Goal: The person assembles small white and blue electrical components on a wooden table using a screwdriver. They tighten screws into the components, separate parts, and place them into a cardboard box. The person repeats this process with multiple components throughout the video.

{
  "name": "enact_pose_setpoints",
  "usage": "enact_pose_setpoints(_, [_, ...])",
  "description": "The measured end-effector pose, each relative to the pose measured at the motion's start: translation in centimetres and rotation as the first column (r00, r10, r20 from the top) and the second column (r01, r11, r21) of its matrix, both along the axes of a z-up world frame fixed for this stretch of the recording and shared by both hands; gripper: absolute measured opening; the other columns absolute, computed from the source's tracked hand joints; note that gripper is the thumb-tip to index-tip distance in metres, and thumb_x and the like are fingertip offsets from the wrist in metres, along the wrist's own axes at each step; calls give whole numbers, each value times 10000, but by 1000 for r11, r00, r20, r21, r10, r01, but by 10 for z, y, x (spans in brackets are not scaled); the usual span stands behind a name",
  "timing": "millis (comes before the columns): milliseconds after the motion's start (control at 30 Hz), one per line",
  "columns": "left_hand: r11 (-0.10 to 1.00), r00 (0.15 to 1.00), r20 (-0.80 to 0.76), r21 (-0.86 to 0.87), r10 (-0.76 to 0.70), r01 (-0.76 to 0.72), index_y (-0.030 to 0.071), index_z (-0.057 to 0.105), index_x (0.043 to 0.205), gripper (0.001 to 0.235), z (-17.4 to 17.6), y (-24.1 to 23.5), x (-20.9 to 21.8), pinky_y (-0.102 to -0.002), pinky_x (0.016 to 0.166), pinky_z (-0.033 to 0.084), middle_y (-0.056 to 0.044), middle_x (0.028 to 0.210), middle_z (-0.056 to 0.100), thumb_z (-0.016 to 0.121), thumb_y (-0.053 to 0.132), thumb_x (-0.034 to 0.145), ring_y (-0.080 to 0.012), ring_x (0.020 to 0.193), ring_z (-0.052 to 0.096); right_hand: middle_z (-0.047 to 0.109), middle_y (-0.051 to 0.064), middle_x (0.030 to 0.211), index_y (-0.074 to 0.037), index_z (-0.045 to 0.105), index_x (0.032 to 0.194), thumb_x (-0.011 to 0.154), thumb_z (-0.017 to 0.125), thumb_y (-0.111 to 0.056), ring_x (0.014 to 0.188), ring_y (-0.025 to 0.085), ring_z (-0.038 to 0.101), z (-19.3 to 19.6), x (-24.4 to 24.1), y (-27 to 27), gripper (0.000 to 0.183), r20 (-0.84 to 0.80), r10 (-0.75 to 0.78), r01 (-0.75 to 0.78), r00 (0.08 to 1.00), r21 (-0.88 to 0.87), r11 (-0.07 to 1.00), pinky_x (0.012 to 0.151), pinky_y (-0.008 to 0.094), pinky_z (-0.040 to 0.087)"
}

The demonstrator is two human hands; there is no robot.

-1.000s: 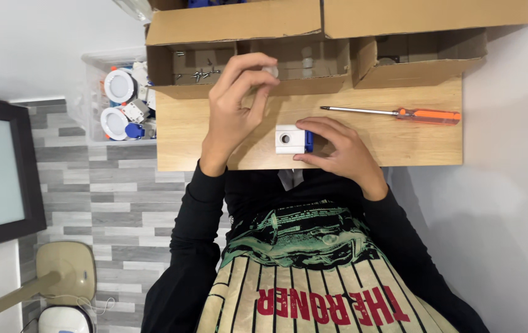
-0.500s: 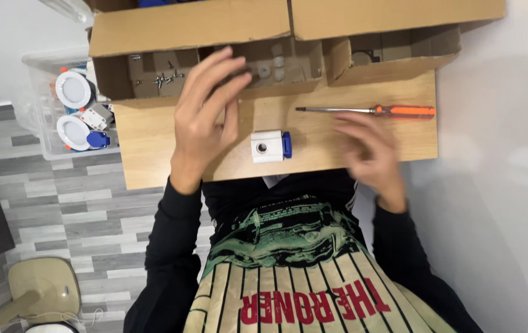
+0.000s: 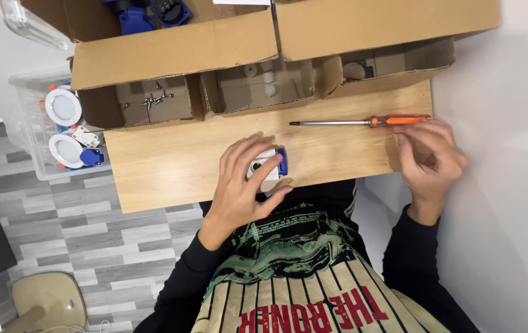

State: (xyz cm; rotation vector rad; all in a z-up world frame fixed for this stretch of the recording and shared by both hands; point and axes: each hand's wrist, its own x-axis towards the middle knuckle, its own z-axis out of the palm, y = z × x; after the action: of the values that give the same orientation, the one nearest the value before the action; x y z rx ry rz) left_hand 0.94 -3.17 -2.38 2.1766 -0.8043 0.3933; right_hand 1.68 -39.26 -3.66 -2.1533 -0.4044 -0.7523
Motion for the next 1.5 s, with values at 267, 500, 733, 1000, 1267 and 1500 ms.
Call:
enact_pose_setpoints(267, [989,997,-14,131,71,-68,72,585,1351,367,6,-4,3,-556,1180,465,-197,1487,586,742,263,1080,-406,1441,564,681,227,1454,77,695,1407,1103,787,-93,1355,416,623,24,13,8,361,-217,-117,22,969,-395,918,1196,527,451])
enact_pose_setpoints(500, [987,991,-50,115,123,-116,118,574,1387,433,-14,10,14,-579,1194,480,-208,1532,550,750,330,1053,-400,1439,542,745,225,1356,78,709,1405,1121,808,-69,1255,408,650,15,4,-3,334,-255,-82,-17,963,-362,932,1169,499,479])
enact_pose_setpoints(733, [983,979,-93,58,180,-175,105,558,1418,356,-5,16,15,-591,1197,493,-225,1540,509,703,228,1117,-466,1482,529,753,270,1206,114,792,1181,994,942,119,1090,346,733,21,-12,10,240,-302,-5,-15,953,-64,998,1017,413,614])
enact_pose_setpoints(1000, [985,970,-178,-20,163,-169,93,562,1433,328,-8,16,14,-599,1272,509,-317,1604,381,662,190,1135,-513,1519,513,672,312,1076,67,569,1195,1049,748,-147,1046,442,779,-34,-22,-21,315,-332,238,-26,913,532,846,813,476,719])
enact_pose_setpoints(1267, [988,966,-214,-22,146,-154,95,500,1536,433,-17,21,12,-585,1298,494,-260,1599,411,659,219,1152,-464,1521,505,708,292,1089,27,584,1197,1090,710,-160,1075,448,792,-49,-25,-21,249,-409,290,-29,865,537,843,933,512,704])
enact_pose_setpoints(1500, [989,966,-215,-11,142,-148,99,488,1552,440,-18,24,14,-586,1296,497,-246,1578,418,648,248,1169,-445,1528,501,701,290,1082,28,583,1193,1078,722,-168,1058,400,783,-44,-19,-7,266,-434,310,-9,846,569,822,793,484,731])
